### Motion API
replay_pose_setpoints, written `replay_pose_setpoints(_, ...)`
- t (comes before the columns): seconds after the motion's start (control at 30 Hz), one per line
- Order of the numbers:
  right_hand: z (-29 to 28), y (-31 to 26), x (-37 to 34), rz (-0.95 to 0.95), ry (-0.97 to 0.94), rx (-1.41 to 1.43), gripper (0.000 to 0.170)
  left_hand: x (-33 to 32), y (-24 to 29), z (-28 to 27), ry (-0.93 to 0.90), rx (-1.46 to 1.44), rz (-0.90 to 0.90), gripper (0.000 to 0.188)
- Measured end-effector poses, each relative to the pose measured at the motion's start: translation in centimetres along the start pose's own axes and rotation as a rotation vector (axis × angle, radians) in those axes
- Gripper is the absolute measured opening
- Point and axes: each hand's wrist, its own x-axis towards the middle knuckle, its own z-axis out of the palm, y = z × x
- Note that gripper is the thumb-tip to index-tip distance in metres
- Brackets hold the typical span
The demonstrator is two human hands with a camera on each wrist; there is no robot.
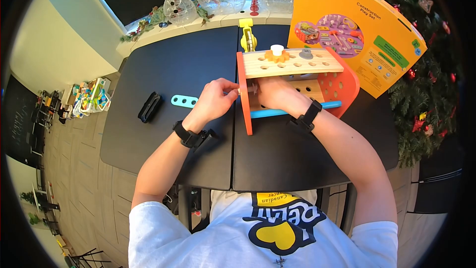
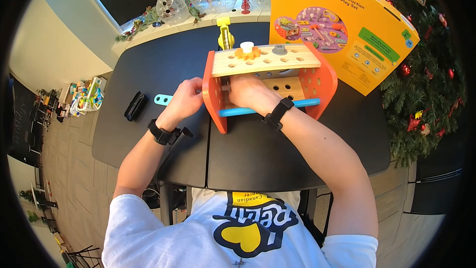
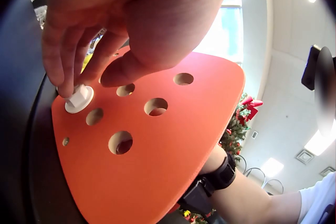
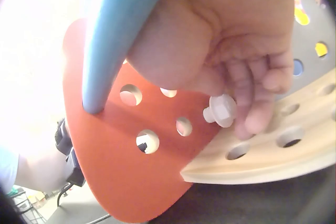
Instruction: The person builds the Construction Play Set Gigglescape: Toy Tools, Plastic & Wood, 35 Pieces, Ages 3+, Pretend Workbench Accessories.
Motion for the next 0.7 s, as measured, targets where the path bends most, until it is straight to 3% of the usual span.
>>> replay_pose_setpoints(0.23,-1.3,-0.5,-0.5,-0.026,-0.007,0.032,0.031,-0.1,0.2,0.0,0.0,-0.005,-0.002,0.03)
replay_pose_setpoints(0.43,0.7,0.9,0.2,-0.018,-0.016,-0.111,0.024,-0.1,0.2,0.0,0.003,-0.002,0.0,0.03)
replay_pose_setpoints(0.53,0.3,0.1,-0.3,-0.091,0.132,-0.02,0.022,-0.2,0.5,0.0,0.002,0.001,-0.003,0.03)
replay_pose_setpoints(0.7,-0.3,0.5,-0.3,-0.136,0.111,-0.077,0.021,-0.2,0.6,0.0,0.001,0.012,-0.003,0.03)
